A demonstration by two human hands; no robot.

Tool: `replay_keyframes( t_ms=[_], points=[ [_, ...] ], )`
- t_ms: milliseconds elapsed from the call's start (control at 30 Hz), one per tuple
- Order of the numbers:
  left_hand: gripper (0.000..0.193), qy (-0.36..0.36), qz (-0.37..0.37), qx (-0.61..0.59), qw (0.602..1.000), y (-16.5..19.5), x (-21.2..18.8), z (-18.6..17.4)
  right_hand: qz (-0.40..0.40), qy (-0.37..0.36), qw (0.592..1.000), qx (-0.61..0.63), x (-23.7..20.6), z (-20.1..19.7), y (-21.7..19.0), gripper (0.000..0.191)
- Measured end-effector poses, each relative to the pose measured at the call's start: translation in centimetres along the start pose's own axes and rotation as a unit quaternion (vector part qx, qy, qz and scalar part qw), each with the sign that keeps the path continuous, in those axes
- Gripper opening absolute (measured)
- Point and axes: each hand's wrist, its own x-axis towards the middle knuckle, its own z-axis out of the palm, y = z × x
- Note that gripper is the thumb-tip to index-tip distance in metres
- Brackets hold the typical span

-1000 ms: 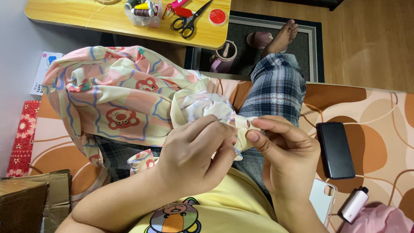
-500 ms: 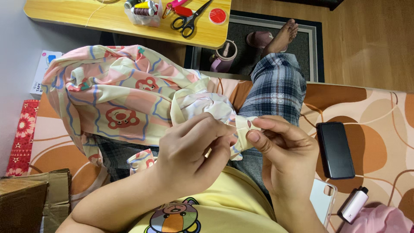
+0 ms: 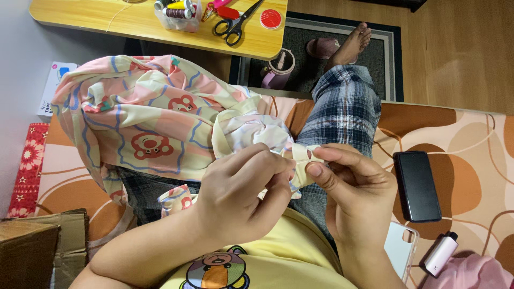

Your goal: The person lies on a bed hand-sewing a patterned garment with a needle and thread, pulling stitches through the fabric and working along the seam area on their lap. A small table beside the bed holds sewing supplies including scissors and thread spools.

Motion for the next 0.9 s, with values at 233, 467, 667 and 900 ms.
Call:
replay_keyframes(
  t_ms=[233, 467, 667, 900],
  points=[
    [0.015, -0.010, 0.005, 0.030, 1.000, -0.08, -0.15, 0.12, 0.002, 0.006, 1.000, -0.006, -0.10, 0.13, -0.13, 0.025],
    [0.016, -0.025, -0.001, 0.051, 0.998, 0.10, -0.12, 0.05, 0.002, 0.004, 1.000, -0.012, -0.13, 0.30, -0.33, 0.024],
    [0.017, -0.027, 0.008, 0.066, 0.997, 0.12, -0.05, 0.11, -0.008, -0.002, 1.000, -0.026, -0.16, 0.31, -0.29, 0.024],
    [0.010, -0.031, -0.055, -0.044, 0.997, -0.45, -0.08, 0.00, 0.015, 0.010, 1.000, -0.026, -0.15, -0.11, -0.23, 0.025]
  ],
)
